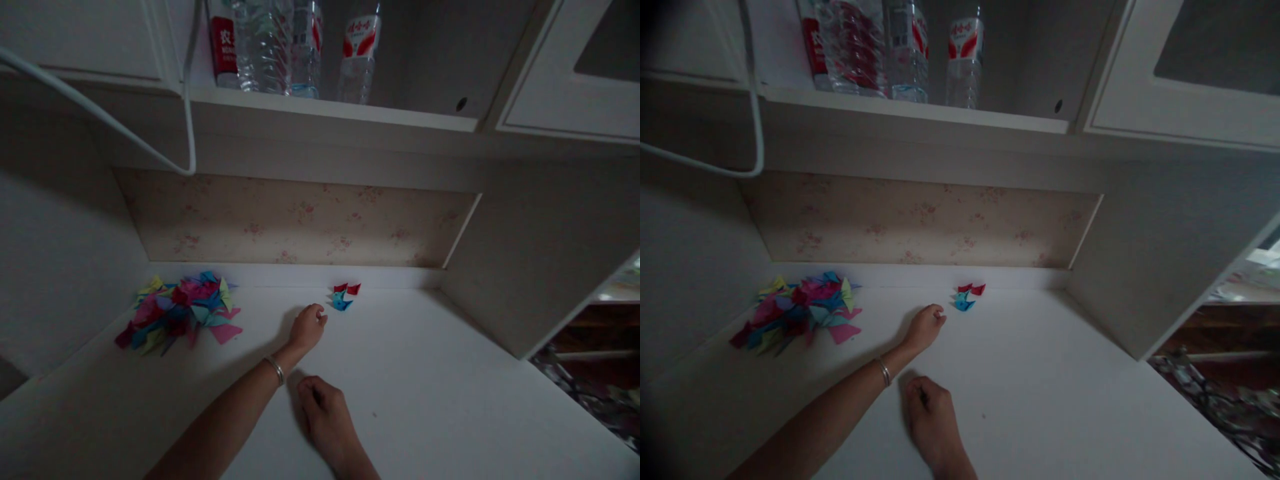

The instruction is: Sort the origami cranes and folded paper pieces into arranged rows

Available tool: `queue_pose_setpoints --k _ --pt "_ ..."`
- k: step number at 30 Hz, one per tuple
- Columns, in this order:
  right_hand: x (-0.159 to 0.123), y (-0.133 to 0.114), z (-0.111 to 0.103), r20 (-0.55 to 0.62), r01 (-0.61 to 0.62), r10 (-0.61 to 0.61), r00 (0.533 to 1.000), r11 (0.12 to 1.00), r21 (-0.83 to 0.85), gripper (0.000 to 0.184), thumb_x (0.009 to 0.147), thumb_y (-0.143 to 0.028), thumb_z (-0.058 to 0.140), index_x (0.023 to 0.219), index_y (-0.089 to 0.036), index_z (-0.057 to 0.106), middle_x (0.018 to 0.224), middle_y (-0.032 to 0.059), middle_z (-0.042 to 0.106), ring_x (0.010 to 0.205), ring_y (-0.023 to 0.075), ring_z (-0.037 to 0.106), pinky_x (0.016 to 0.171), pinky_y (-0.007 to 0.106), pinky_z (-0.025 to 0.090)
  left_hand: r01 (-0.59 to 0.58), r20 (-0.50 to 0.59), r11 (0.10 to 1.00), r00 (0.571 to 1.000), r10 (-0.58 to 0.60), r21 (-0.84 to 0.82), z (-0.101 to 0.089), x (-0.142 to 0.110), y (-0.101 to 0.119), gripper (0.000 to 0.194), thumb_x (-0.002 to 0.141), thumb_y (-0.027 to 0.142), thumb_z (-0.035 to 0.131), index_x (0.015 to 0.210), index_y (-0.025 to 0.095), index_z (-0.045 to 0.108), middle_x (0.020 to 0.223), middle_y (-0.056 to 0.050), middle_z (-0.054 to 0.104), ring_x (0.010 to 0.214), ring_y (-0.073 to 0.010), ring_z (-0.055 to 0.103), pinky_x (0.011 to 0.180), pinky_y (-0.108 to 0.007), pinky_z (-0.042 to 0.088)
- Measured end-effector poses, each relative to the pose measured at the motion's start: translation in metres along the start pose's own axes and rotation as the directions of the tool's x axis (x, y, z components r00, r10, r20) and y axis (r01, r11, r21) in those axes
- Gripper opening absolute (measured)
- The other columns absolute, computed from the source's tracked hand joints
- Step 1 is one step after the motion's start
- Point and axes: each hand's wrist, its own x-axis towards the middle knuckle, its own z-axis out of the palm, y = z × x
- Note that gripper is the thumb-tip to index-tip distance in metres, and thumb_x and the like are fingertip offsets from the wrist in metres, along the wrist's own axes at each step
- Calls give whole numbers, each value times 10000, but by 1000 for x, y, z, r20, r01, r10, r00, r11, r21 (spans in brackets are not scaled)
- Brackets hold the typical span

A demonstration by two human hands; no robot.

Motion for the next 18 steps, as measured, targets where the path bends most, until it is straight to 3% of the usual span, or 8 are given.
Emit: queue_pose_setpoints --k 4,7,9,11,14,18 --pt "0 1 0 2 0 0 1000 1000 2 389 884 -501 464 777 -180 655 620 -3 555 583 139 471 547 235 355 59 -32 992 998 -62 -108 -34 -47 -22 172 801 170 540 935 152 646 878 -49 678 839 -141 619 803 -244 450" --pt "0 2 0 23 -19 19 1000 1000 9 405 875 -525 468 801 -175 659 593 -15 527 542 128 447 516 234 344 156 2 964 987 -160 -215 -68 -96 -37 176 784 229 524 892 145 634 789 -25 653 663 -113 592 601 -206 442" --pt "-1 3 1 36 -44 43 998 999 15 418 872 -543 464 826 -177 661 567 -25 509 506 121 425 492 235 332 358 163 850 934 -319 -386 -90 -128 -45 229 762 332 531 887 161 617 668 33 582 447 -70 452 416 -190 302" --pt "-1 5 2 36 -59 59 998 998 11 431 868 -559 461 833 -180 663 540 -32 493 485 118 408 482 238 325 475 253 734 880 -402 -486 -109 -155 -51 284 714 411 569 867 174 597 590 77 498 371 -44 316 373 -193 185" --pt "-2 5 3 41 -68 69 997 997 -26 440 863 -567 461 842 -179 666 522 -32 486 476 119 400 470 240 317 463 226 709 884 -409 -531 -125 -177 -57 284 686 433 598 818 182 586 572 87 459 382 -45 296 385 -197 186" --pt "-3 1 4 26 -35 37 999 996 -87 424 844 -558 493 854 -175 674 619 5 579 555 143 482 521 244 370 334 198 800 942 -270 -498 -128 -179 -58 167 696 322 615 767 173 641 724 15 603 639 -110 519 563 -203 368"
